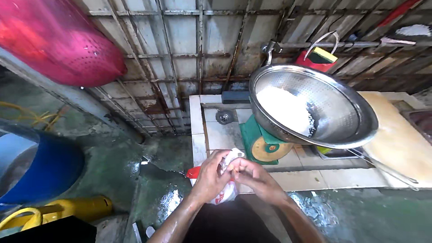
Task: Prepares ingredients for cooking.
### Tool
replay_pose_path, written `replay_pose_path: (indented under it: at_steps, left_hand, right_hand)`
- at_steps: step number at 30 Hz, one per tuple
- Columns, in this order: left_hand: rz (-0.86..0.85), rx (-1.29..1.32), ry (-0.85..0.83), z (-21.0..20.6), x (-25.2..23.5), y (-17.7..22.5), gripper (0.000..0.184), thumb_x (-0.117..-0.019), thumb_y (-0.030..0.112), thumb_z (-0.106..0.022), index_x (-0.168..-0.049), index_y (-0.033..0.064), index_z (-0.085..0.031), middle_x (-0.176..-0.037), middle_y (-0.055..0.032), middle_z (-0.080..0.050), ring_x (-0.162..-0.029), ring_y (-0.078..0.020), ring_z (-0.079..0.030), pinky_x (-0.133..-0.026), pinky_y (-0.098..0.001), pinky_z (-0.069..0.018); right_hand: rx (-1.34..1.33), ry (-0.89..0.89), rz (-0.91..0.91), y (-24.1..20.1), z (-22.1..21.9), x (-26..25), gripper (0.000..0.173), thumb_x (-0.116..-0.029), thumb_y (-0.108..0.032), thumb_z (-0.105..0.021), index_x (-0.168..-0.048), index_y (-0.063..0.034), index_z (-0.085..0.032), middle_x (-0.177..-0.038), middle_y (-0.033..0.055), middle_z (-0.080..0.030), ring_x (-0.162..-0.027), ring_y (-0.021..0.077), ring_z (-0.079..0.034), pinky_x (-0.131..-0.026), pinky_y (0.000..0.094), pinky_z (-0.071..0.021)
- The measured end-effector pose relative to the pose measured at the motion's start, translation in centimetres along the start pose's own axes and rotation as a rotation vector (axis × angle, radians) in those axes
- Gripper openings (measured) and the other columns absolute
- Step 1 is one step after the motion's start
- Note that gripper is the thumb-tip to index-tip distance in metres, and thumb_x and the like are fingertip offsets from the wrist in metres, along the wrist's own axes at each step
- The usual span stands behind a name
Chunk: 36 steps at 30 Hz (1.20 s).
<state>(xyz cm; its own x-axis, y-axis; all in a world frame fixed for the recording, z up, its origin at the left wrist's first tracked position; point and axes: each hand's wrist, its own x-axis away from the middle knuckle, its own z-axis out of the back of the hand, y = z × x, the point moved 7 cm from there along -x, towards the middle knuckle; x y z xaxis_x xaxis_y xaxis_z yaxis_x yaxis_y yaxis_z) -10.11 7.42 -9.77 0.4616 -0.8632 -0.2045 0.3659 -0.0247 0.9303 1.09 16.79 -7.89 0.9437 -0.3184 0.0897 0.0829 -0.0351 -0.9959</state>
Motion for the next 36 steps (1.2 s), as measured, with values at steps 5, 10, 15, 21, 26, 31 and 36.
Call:
replay_pose_path:
  at_steps: [5,10,15,21,26,31,36]
  left_hand:
    - [0.040,0.129,-0.137,-2.0,-0.9,-0.7,0.028,-0.0931,0.012,-0.061,-0.118,0.0054,-0.072,-0.109,-0.0056,-0.070,-0.090,-0.0109,-0.066,-0.076,-0.0298,-0.0571]
    - [0.039,0.004,-0.322,-3.5,-0.3,-0.4,0.025,-0.0962,0.020,-0.056,-0.104,0.0050,-0.075,-0.102,-0.0073,-0.072,-0.096,-0.0179,-0.066,-0.085,-0.0369,-0.0537]
    - [0.033,0.073,-0.301,-3.2,0.0,-0.3,0.024,-0.0970,0.018,-0.055,-0.104,0.0049,-0.075,-0.101,-0.0057,-0.071,-0.097,-0.0146,-0.063,-0.085,-0.0326,-0.0516]
    - [0.308,0.046,-0.509,-3.2,-0.3,-0.2,0.024,-0.0969,0.017,-0.057,-0.115,0.0054,-0.068,-0.111,-0.0090,-0.067,-0.096,-0.0152,-0.065,-0.086,-0.0345,-0.0545]
    - [0.314,0.146,-0.391,-2.4,0.0,-0.1,0.022,-0.0916,0.012,-0.064,-0.112,0.0064,-0.070,-0.094,-0.0034,-0.070,-0.079,-0.0104,-0.065,-0.074,-0.0300,-0.0564]
    - [0.255,0.404,-0.305,-1.5,0.9,-0.7,0.022,-0.0873,0.004,-0.068,-0.109,0.0001,-0.069,-0.093,-0.0055,-0.072,-0.081,-0.0130,-0.069,-0.073,-0.0310,-0.0594]
    - [0.323,0.420,-0.308,-1.0,0.8,-1.2,0.025,-0.0847,0.002,-0.069,-0.110,-0.0003,-0.068,-0.091,-0.0069,-0.072,-0.079,-0.0157,-0.070,-0.072,-0.0337,-0.0604]
  right_hand:
    - [0.050,0.132,-0.040,-0.2,1.5,0.8,0.024,-0.0914,-0.013,-0.062,-0.112,-0.0049,-0.070,-0.081,-0.0021,-0.066,-0.072,0.0074,-0.060,-0.068,0.0262,-0.0522]
    - [-0.354,0.419,-0.270,3.1,2.7,2.1,0.009,-0.0862,-0.007,-0.057,-0.080,-0.0100,-0.062,-0.067,-0.0023,-0.057,-0.057,0.0058,-0.051,-0.054,0.0231,-0.0438]
    - [-0.534,0.427,-0.432,4.7,3.0,2.2,0.019,-0.0921,-0.007,-0.048,-0.082,-0.0104,-0.063,-0.063,-0.0030,-0.056,-0.057,0.0072,-0.055,-0.059,0.0258,-0.0504]
    - [-0.605,0.348,-0.468,5.2,2.9,2.2,0.026,-0.1000,-0.011,-0.043,-0.085,-0.0102,-0.065,-0.062,-0.0042,-0.054,-0.057,0.0058,-0.052,-0.060,0.0241,-0.0487]
    - [-0.686,0.360,-0.492,4.9,2.7,1.3,0.030,-0.1024,-0.012,-0.041,-0.082,-0.0100,-0.063,-0.057,-0.0065,-0.048,-0.049,0.0028,-0.045,-0.052,0.0190,-0.0449]
    - [-0.818,0.329,-0.494,5.0,1.2,0.6,0.030,-0.1019,-0.012,-0.044,-0.080,-0.0107,-0.064,-0.055,-0.0077,-0.046,-0.048,0.0014,-0.044,-0.052,0.0169,-0.0444]
    - [-0.892,0.258,-0.480,5.7,0.4,0.9,0.028,-0.1055,-0.019,-0.045,-0.090,-0.0124,-0.068,-0.056,-0.0096,-0.045,-0.048,0.0012,-0.042,-0.050,0.0186,-0.0436]
